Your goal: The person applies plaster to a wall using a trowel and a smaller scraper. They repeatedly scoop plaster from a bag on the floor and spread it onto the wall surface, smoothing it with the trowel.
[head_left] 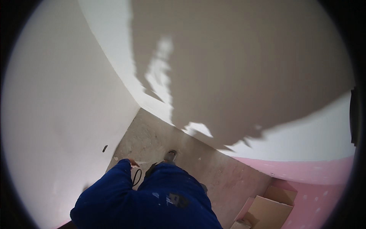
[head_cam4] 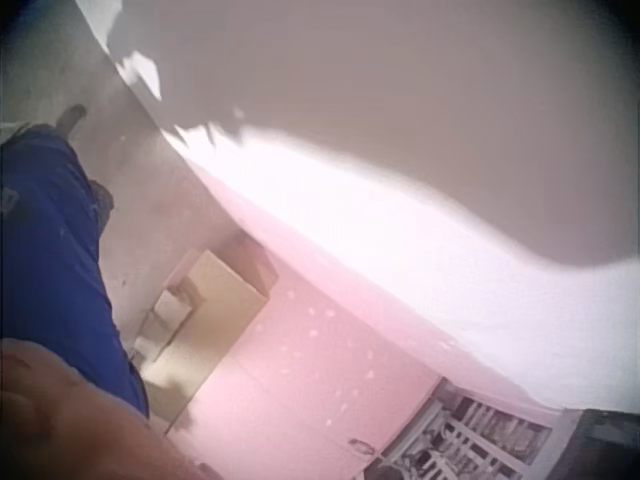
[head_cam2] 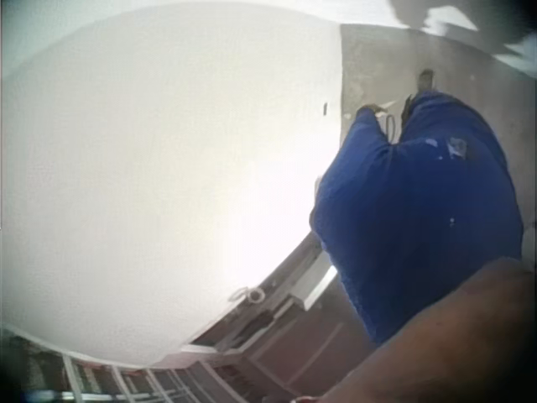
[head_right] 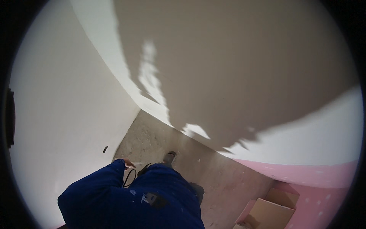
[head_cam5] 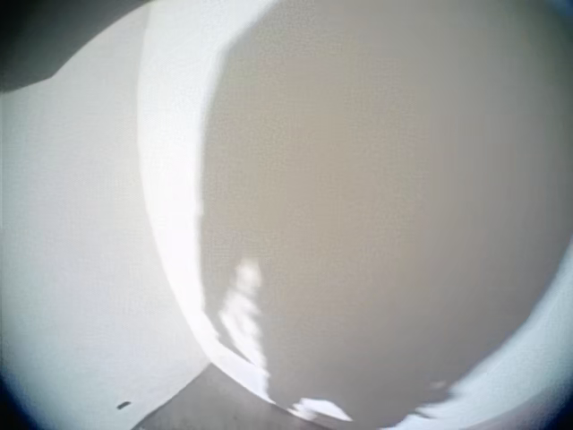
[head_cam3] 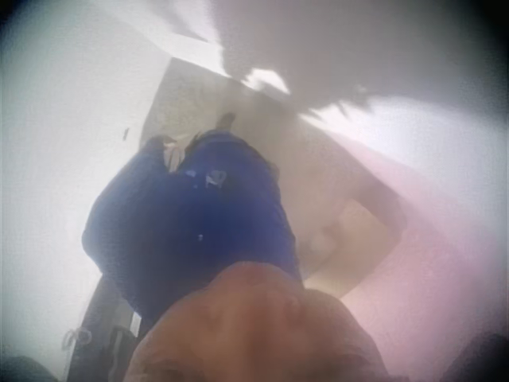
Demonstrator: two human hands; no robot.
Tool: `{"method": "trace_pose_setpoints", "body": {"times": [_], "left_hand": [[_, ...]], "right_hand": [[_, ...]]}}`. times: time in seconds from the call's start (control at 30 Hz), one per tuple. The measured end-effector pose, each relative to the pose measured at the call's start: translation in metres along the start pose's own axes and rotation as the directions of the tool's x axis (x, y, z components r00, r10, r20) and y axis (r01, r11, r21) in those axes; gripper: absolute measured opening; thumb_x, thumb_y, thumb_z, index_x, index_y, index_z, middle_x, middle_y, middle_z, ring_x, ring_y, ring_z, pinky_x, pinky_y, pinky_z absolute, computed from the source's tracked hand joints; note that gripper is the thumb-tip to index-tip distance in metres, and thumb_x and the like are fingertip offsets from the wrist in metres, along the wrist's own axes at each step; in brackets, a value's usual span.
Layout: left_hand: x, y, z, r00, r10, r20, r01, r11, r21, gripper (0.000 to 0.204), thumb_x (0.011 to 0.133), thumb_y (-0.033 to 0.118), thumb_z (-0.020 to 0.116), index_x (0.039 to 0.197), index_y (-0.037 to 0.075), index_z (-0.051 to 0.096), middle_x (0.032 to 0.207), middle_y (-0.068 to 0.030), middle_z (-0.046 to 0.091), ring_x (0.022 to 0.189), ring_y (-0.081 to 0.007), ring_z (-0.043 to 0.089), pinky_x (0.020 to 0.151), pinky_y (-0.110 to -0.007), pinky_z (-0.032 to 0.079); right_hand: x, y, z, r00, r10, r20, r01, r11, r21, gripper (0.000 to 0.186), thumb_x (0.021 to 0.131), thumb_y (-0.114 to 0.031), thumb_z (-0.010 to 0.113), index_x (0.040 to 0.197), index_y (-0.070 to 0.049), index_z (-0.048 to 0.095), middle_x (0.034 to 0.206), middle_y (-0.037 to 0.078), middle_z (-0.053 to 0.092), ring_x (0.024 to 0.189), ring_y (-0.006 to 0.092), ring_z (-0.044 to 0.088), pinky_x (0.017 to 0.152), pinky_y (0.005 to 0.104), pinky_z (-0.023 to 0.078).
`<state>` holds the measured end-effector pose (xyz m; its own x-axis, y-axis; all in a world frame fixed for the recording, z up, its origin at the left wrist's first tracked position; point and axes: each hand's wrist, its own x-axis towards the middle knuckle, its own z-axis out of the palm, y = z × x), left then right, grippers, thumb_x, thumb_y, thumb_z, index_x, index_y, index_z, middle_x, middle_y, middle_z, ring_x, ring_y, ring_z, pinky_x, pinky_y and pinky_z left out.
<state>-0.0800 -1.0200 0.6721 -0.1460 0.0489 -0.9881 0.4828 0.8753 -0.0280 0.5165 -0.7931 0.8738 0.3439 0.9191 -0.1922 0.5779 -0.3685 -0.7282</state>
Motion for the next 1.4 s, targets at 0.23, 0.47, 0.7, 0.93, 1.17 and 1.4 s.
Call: {"method": "trace_pose_setpoints", "body": {"times": [0.23,0.47,0.7,0.93,1.17,1.4], "left_hand": [[-0.002,0.048,-0.021,1.000,0.014,-0.006,-0.015,0.925,-0.380,0.035,0.086,0.044,0.077,0.083,0.012,0.064,0.056,-0.0024,0.049,0.048,-0.0125,0.047,0.043,-0.031,0.036],[0.004,0.202,-0.023,0.822,0.555,0.130,-0.562,0.752,0.343,0.034,0.082,0.024,0.073,0.056,0.008,0.058,0.054,-0.0077,0.057,0.044,-0.0197,0.053,0.044,-0.037,0.042],[-0.013,0.453,0.120,0.871,0.488,0.066,-0.397,0.617,0.679,0.021,0.084,0.025,0.071,0.091,0.007,0.061,0.068,-0.0122,0.062,0.051,-0.0237,0.060,0.043,-0.040,0.044],[-0.097,0.677,0.324,0.748,0.565,0.348,-0.581,0.305,0.755,0.025,0.085,0.027,0.071,0.095,0.007,0.061,0.075,-0.0131,0.062,0.057,-0.0237,0.061,0.048,-0.040,0.046],[-0.151,0.829,0.537,0.650,0.459,0.606,-0.683,0.002,0.731,0.028,0.086,0.029,0.071,0.099,0.006,0.060,0.082,-0.0139,0.062,0.063,-0.0238,0.062,0.053,-0.040,0.047],[-0.231,0.853,0.794,0.520,0.145,0.842,-0.795,-0.279,0.539,0.032,0.087,0.031,0.070,0.103,0.005,0.060,0.089,-0.0148,0.062,0.069,-0.0239,0.063,0.058,-0.039,0.049]], "right_hand": [[-0.033,0.094,-0.042,0.939,0.342,-0.026,-0.330,0.922,0.202,0.040,0.094,-0.043,0.059,0.098,-0.005,0.070,0.073,0.009,0.057,0.067,0.0202,0.056,0.059,0.0367,0.045],[-0.089,0.193,-0.106,0.779,0.627,-0.010,-0.545,0.686,0.482,0.045,0.090,-0.048,0.062,0.097,-0.004,0.071,0.072,0.011,0.060,0.068,0.0220,0.059,0.061,0.0387,0.047],[-0.098,0.300,-0.149,0.651,0.738,-0.177,-0.476,0.578,0.663,0.060,0.083,-0.060,0.064,0.091,-0.001,0.071,0.070,0.013,0.063,0.070,0.0224,0.062,0.063,0.0396,0.050],[-0.200,0.421,-0.061,0.455,0.890,-0.006,-0.702,0.363,0.612,0.044,0.085,-0.047,0.066,0.108,-0.009,0.061,0.082,0.009,0.065,0.077,0.0236,0.066,0.067,0.0388,0.051],[-0.341,0.405,0.085,-0.230,0.914,0.335,-0.427,-0.404,0.809,0.037,0.079,-0.039,0.081,0.097,-0.008,0.074,0.082,0.005,0.069,0.072,0.0198,0.066,0.062,0.0362,0.051],[-0.241,0.334,0.150,-0.545,0.776,0.317,0.221,-0.232,0.947,0.039,0.075,-0.029,0.085,0.101,-0.004,0.072,0.089,0.008,0.072,0.077,0.0205,0.068,0.068,0.0396,0.055]]}}
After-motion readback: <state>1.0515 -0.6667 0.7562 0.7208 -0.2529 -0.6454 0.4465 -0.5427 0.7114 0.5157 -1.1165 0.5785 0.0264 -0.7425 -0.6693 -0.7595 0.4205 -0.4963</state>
